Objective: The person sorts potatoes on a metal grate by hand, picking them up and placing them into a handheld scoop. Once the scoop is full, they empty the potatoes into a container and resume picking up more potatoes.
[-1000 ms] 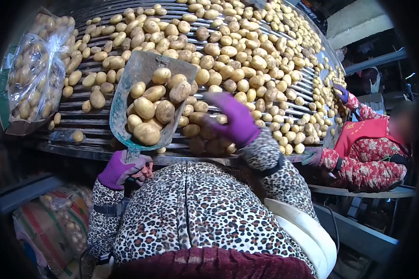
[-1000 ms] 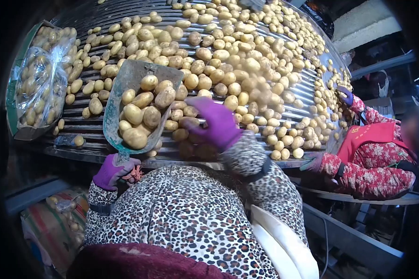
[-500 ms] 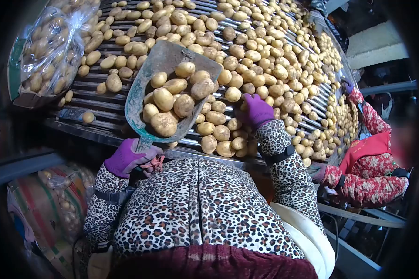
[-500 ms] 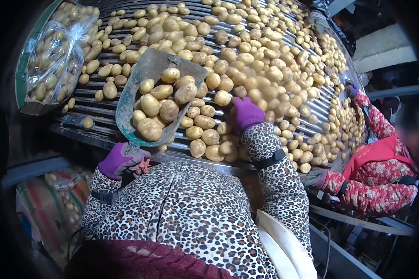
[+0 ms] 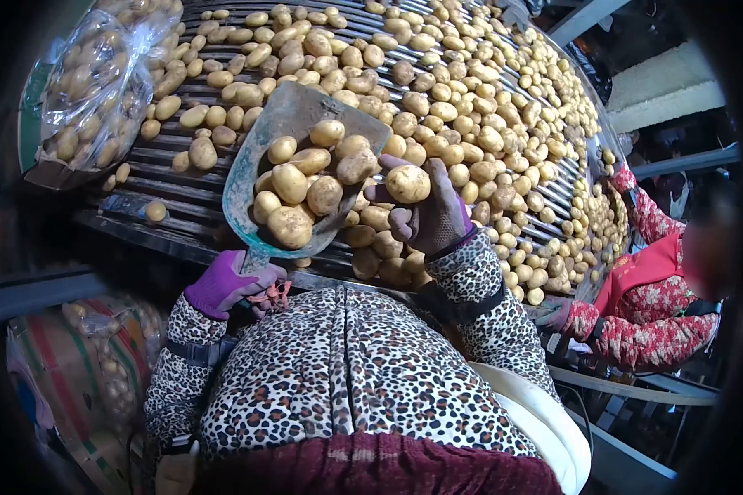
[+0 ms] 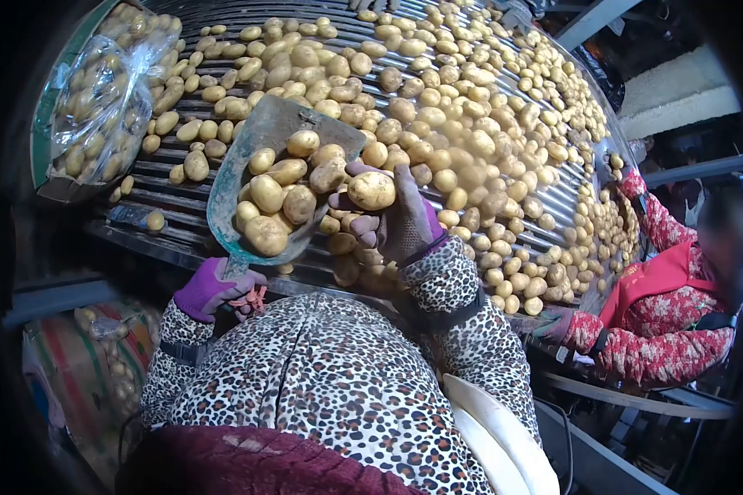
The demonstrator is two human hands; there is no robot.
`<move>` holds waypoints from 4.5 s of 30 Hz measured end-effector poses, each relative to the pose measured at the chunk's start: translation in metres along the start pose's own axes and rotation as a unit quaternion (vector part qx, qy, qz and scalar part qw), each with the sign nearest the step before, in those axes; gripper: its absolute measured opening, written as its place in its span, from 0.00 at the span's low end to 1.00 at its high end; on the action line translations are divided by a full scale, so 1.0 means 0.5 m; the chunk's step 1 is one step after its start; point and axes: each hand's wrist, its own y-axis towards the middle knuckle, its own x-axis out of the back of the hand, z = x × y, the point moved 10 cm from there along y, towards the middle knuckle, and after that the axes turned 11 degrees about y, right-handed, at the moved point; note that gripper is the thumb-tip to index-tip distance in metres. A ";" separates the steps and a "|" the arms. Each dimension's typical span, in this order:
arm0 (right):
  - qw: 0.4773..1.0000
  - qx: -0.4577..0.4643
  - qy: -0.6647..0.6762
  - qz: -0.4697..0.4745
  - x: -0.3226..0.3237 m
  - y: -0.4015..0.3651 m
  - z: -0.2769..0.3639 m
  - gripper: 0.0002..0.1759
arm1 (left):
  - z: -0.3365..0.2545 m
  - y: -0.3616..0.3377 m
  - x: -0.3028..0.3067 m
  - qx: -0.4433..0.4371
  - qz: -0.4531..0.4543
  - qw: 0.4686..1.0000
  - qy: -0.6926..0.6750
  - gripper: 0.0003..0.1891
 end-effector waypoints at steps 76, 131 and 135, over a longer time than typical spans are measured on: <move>0.897 0.183 -0.401 0.001 -0.071 0.060 0.111 0.24 | 0.013 0.008 0.000 0.000 0.003 0.999 -0.040 0.13; 0.364 -0.021 -0.927 -0.081 0.085 0.115 0.072 0.24 | -0.004 -0.002 0.008 -0.016 -0.032 0.999 -0.041 0.14; 0.391 0.029 -0.916 -0.082 0.116 0.121 0.095 0.29 | 0.012 0.003 0.012 0.003 -0.038 0.999 -0.022 0.17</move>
